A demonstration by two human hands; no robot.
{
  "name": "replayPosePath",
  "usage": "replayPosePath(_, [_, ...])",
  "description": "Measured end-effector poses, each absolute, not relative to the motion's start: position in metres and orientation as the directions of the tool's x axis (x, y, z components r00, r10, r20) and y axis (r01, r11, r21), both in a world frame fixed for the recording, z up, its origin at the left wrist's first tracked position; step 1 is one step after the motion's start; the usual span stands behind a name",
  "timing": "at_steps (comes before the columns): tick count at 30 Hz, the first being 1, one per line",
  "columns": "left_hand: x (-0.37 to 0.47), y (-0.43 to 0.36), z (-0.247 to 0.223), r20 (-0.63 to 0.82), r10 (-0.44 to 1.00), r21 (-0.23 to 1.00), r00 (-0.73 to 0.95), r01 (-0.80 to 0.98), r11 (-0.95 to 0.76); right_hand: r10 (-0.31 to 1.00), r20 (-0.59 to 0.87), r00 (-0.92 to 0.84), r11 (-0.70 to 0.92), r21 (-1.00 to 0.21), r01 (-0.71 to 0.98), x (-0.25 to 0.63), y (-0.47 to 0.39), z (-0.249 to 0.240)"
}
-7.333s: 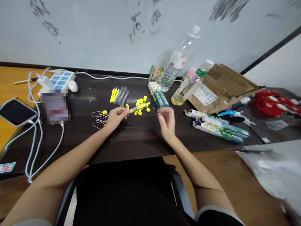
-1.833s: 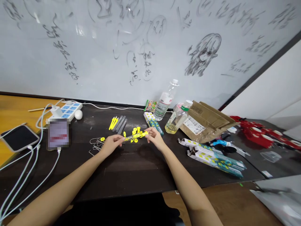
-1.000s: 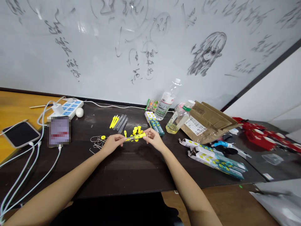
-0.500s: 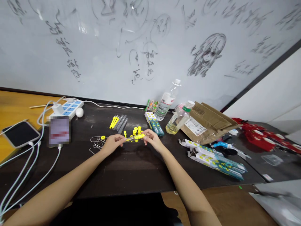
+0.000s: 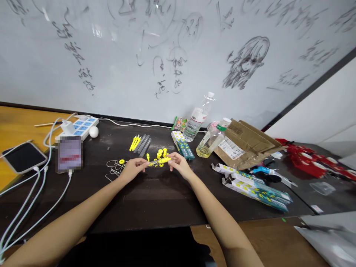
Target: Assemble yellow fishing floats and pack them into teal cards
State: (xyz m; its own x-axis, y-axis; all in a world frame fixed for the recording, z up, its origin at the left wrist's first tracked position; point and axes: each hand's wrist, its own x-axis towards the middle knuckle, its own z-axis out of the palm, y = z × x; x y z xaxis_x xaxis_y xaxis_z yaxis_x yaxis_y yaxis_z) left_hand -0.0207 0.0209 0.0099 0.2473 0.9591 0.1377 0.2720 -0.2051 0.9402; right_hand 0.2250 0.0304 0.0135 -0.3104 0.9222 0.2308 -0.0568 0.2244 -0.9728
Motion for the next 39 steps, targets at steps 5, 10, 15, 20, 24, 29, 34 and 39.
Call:
replayPosePath(5, [-0.021, 0.023, 0.009, 0.114, 0.962, 0.951, 0.249, 0.254, -0.178, 0.921, 0.233, -0.314, 0.215, -0.972, -0.091, 0.224, 0.029, 0.015])
replayPosePath(10, [-0.021, 0.025, 0.008, 0.093, 0.969, 0.962, 0.231, 0.231, -0.147, 0.920, 0.244, -0.308, 0.222, -0.969, -0.105, 0.226, 0.028, 0.021])
replayPosePath(15, [-0.021, 0.025, 0.010, 0.071, 0.982, 0.979, 0.176, 0.177, -0.102, 0.941, 0.284, -0.187, 0.281, -0.959, -0.043, 0.235, 0.034, 0.020])
replayPosePath(20, [-0.020, 0.021, 0.019, 0.049, 0.997, 0.998, 0.061, 0.040, -0.051, 0.864, 0.496, -0.088, 0.471, -0.733, 0.491, 0.241, 0.039, 0.010])
replayPosePath(24, [-0.020, 0.019, 0.026, 0.020, 0.999, 1.000, 0.032, -0.010, -0.019, 0.800, 0.560, -0.215, 0.522, -0.474, 0.709, 0.235, 0.041, 0.009])
replayPosePath(29, [-0.020, 0.019, 0.023, 0.032, 0.998, 0.999, 0.045, 0.020, -0.033, 0.789, 0.483, -0.379, 0.544, -0.264, 0.796, 0.212, 0.051, 0.012])
replayPosePath(34, [-0.021, 0.022, 0.017, 0.064, 0.997, 0.998, 0.051, 0.019, -0.065, 0.798, 0.419, -0.433, 0.521, -0.119, 0.845, 0.192, 0.063, 0.006])
replayPosePath(39, [-0.022, 0.023, 0.015, 0.068, 0.996, 0.998, 0.054, 0.001, -0.068, 0.797, 0.450, -0.403, 0.541, -0.234, 0.808, 0.195, 0.066, 0.007])
